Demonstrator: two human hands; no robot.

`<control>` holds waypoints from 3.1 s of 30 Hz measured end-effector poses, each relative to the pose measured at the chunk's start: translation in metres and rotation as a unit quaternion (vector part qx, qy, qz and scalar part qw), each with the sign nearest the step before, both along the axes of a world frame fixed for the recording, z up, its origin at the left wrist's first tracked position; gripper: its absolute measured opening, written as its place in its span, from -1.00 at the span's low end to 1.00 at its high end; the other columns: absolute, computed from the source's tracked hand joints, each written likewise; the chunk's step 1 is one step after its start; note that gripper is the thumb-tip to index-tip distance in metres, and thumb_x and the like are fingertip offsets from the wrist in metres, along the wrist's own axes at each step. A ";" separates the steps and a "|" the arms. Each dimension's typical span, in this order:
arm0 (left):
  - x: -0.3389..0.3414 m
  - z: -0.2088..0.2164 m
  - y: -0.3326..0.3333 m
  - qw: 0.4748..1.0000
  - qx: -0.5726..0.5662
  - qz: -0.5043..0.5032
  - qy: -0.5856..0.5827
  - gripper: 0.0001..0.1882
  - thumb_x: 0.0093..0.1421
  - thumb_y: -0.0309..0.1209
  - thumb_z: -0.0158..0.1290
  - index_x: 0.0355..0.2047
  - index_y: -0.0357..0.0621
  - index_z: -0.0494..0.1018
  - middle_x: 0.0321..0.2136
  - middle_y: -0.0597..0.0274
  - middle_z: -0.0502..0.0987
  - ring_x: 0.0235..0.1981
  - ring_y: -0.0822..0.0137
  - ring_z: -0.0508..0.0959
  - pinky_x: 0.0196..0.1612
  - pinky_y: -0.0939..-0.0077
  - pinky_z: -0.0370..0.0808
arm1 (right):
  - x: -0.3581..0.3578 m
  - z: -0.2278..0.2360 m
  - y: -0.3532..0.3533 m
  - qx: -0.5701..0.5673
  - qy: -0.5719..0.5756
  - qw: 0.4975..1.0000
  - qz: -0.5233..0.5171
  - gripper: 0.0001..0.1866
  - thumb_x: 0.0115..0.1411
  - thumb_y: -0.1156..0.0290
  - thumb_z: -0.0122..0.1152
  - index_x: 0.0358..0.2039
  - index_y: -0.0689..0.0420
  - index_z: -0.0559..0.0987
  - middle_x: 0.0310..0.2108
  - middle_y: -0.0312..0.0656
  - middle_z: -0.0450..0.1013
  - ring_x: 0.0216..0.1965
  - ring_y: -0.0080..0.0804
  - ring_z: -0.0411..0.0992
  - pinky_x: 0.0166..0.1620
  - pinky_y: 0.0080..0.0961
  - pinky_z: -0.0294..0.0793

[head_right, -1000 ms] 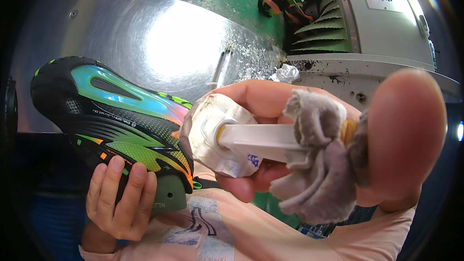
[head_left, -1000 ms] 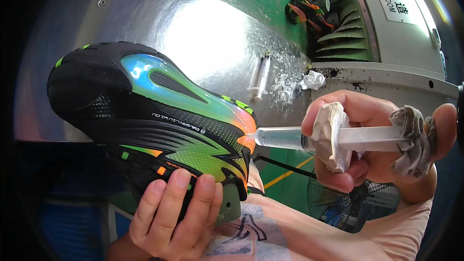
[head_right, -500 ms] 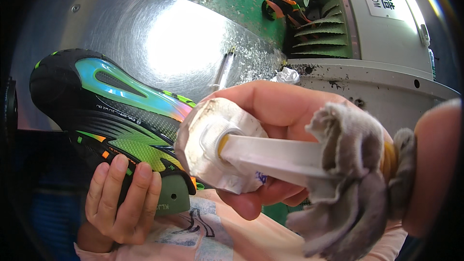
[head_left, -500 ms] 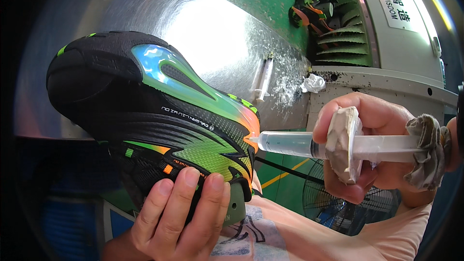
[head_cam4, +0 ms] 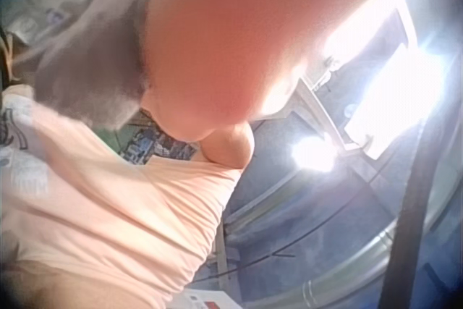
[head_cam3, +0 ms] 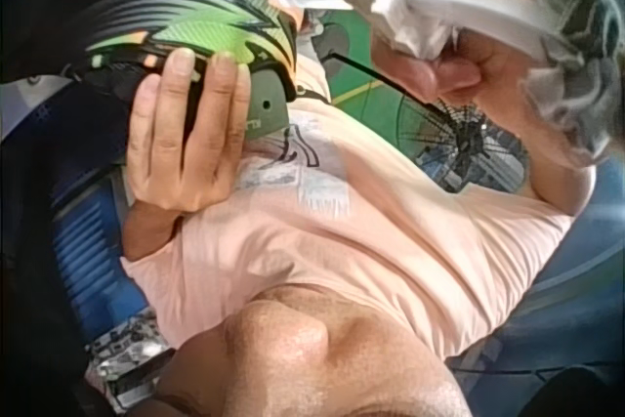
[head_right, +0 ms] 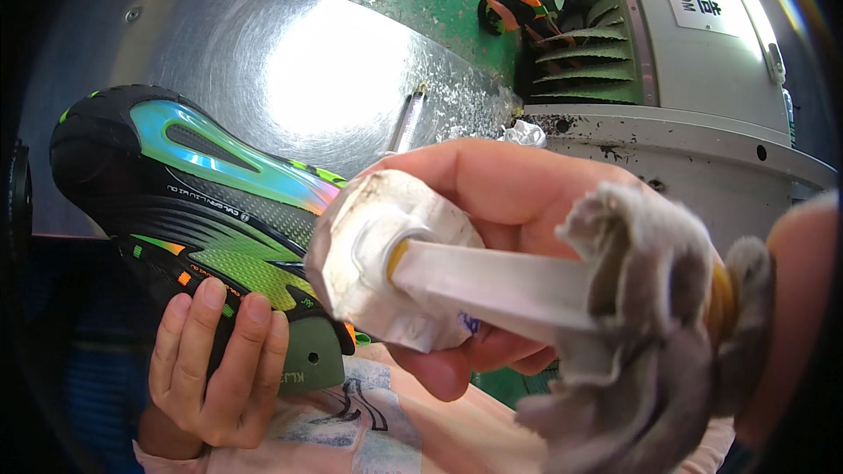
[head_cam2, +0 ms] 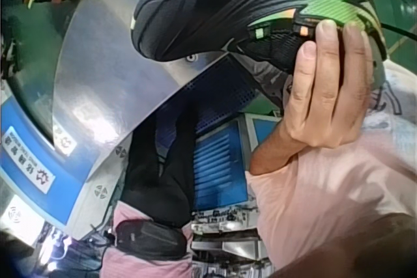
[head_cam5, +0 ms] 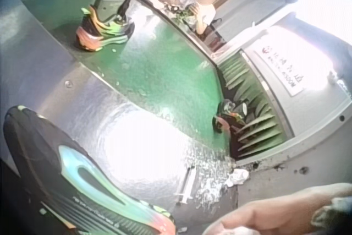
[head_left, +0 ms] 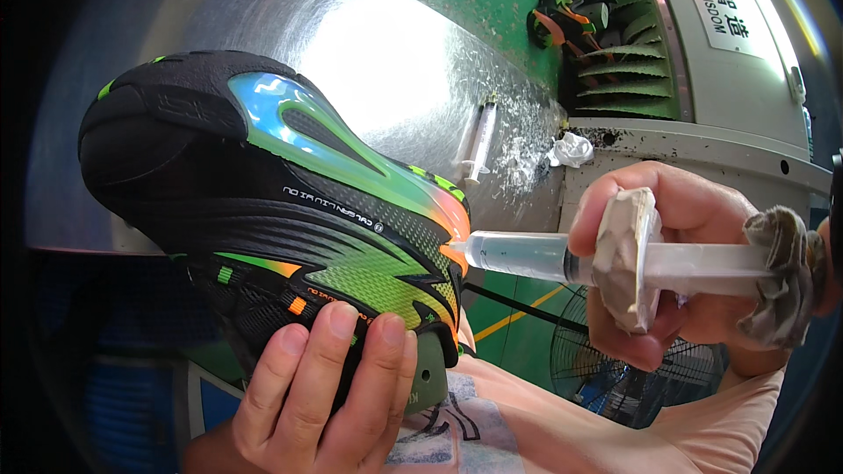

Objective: The person applies a liquid from a syringe to the seam of a shoe, moving the applicator along the edges, and then places the shoe on a conveyor belt.

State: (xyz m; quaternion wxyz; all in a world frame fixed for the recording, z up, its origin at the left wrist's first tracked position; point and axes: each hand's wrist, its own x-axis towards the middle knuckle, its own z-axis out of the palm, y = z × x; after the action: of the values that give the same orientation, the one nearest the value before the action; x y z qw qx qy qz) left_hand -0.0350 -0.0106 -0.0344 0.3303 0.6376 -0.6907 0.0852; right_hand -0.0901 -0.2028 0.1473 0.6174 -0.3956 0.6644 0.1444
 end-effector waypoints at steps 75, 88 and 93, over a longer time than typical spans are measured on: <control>0.092 0.147 -0.131 0.938 0.275 0.014 -0.210 -0.08 -0.53 -0.32 0.44 0.01 -0.13 0.43 -0.13 -0.01 0.43 -0.09 0.02 0.46 -0.07 0.22 0.38 | -0.217 -0.132 -0.078 -0.611 -0.104 0.656 0.431 -0.22 -0.15 0.08 0.45 0.12 -0.07 0.38 -0.16 -0.10 0.36 -0.20 -0.19 0.42 -0.27 -0.36 0.49; 0.073 0.075 -0.060 0.989 0.119 0.031 -0.080 -0.43 -0.17 -0.25 0.22 -0.14 -0.35 0.49 -0.18 -0.14 0.55 -0.11 -0.10 0.56 -0.05 0.21 0.42 | -0.214 -0.168 -0.024 -0.461 -0.206 0.837 0.213 -0.75 0.16 0.41 0.22 -0.13 0.09 0.50 -0.44 -0.18 0.41 -0.49 -0.38 0.38 -0.41 -0.51 0.37; 0.062 0.079 -0.085 0.988 0.141 0.007 -0.062 -0.40 -0.20 -0.23 0.26 -0.15 -0.33 0.47 -0.19 -0.06 0.56 -0.12 -0.05 0.55 -0.08 0.26 0.41 | -0.244 -0.162 -0.019 -0.464 -0.256 0.841 0.110 -0.69 0.20 0.46 0.18 -0.03 0.19 0.49 -0.49 -0.44 0.28 -0.53 -0.78 0.16 -0.49 -0.77 0.13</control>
State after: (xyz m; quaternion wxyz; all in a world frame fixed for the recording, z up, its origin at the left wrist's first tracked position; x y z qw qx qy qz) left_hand 0.0268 -0.0956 0.0451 0.1927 0.6764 -0.7103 0.0287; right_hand -0.3339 -0.2216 -0.0148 0.4898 -0.7292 0.4241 -0.2202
